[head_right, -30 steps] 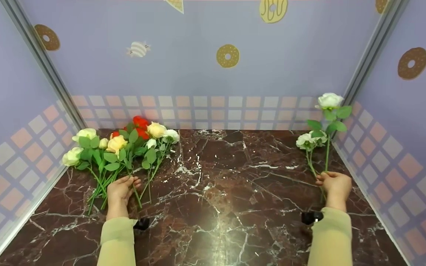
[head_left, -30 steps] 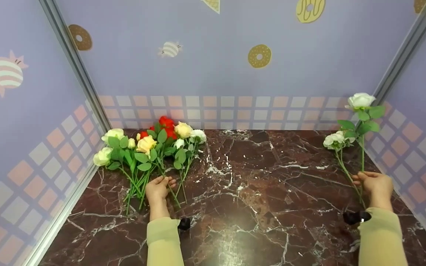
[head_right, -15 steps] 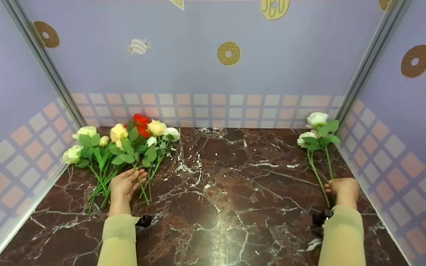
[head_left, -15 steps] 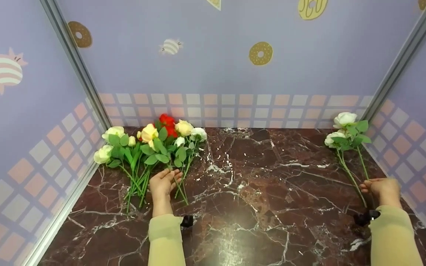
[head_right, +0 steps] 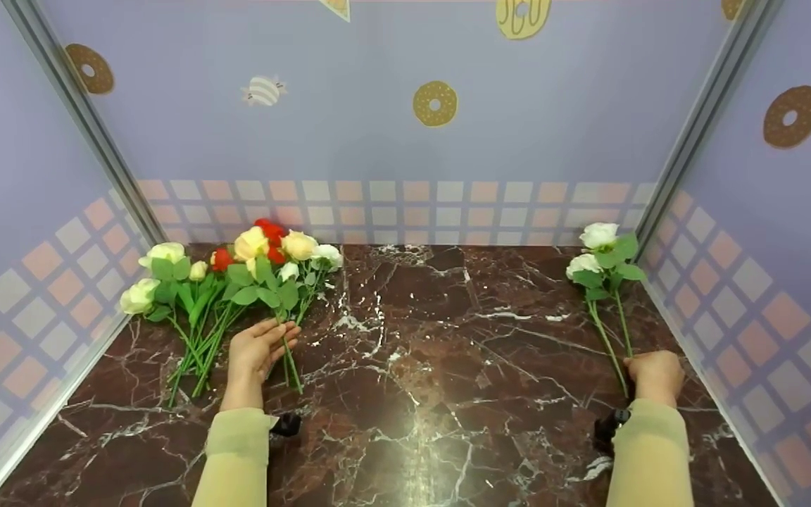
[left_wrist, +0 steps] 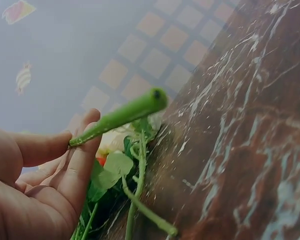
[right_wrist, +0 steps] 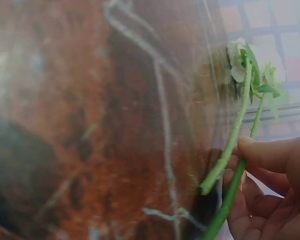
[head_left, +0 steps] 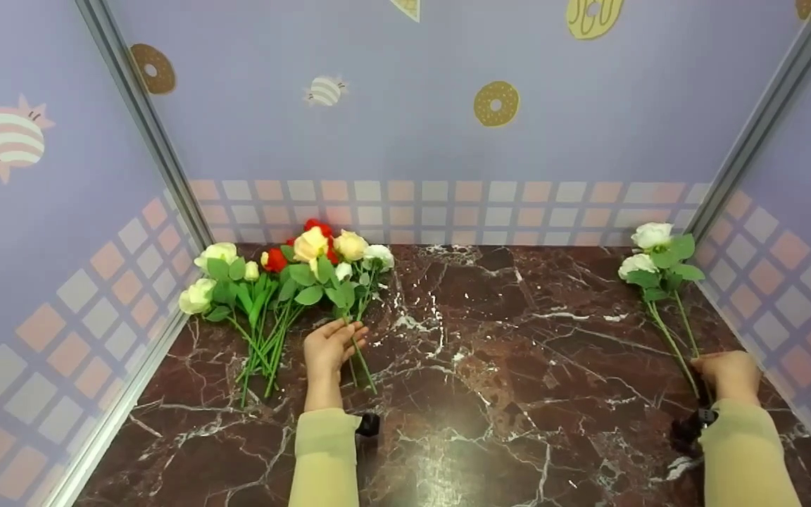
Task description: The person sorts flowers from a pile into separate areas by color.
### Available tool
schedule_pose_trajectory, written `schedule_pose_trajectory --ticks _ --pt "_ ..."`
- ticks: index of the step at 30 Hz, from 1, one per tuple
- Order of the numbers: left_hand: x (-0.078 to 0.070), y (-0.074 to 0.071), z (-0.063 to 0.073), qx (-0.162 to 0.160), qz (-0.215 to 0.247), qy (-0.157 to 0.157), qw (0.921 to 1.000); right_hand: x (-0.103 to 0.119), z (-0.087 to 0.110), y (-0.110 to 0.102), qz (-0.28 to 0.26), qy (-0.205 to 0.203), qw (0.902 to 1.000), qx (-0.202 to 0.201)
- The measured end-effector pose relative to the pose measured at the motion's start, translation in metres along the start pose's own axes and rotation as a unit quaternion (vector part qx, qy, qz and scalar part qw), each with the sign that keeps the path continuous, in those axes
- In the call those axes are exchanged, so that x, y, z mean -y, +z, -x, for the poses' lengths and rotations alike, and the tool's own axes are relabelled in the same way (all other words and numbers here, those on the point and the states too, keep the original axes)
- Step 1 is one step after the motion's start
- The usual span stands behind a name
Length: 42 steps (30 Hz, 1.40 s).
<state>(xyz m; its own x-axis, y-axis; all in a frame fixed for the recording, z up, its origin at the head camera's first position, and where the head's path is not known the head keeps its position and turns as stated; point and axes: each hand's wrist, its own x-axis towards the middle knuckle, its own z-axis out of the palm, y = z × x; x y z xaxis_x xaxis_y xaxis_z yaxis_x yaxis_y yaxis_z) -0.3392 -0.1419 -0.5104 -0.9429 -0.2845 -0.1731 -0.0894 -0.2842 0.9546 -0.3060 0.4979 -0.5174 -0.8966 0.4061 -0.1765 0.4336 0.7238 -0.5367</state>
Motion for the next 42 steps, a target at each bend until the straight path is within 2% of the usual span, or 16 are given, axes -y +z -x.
schedule_pose_trajectory --ticks 8,13,20,24,29,37,42 --pt "0.002 0.012 0.002 0.017 -0.007 0.0 0.9998 -0.001 0.006 0.006 -0.021 0.016 0.999 -0.037" --pt "0.003 0.014 0.002 0.02 -0.009 -0.012 0.9997 0.001 0.007 0.006 -0.006 0.002 0.9989 -0.046" --pt "0.003 0.017 0.002 0.024 -0.009 -0.014 0.9996 0.013 0.012 0.008 -0.053 0.016 0.993 -0.104" --pt "0.004 0.02 0.002 0.023 -0.001 -0.014 0.9996 0.032 0.013 0.013 -0.082 0.012 0.9835 -0.161" --pt "0.005 0.025 0.003 0.03 0.003 -0.005 0.9995 0.063 0.017 0.024 -0.115 -0.024 0.9698 -0.214" --pt "0.004 0.035 0.009 0.045 -0.022 0.008 0.9987 0.118 0.031 0.055 -0.132 -0.087 0.9622 -0.222" --pt "0.002 0.043 0.013 0.061 -0.024 0.018 0.9977 0.149 0.042 0.08 -0.151 -0.136 0.96 -0.193"
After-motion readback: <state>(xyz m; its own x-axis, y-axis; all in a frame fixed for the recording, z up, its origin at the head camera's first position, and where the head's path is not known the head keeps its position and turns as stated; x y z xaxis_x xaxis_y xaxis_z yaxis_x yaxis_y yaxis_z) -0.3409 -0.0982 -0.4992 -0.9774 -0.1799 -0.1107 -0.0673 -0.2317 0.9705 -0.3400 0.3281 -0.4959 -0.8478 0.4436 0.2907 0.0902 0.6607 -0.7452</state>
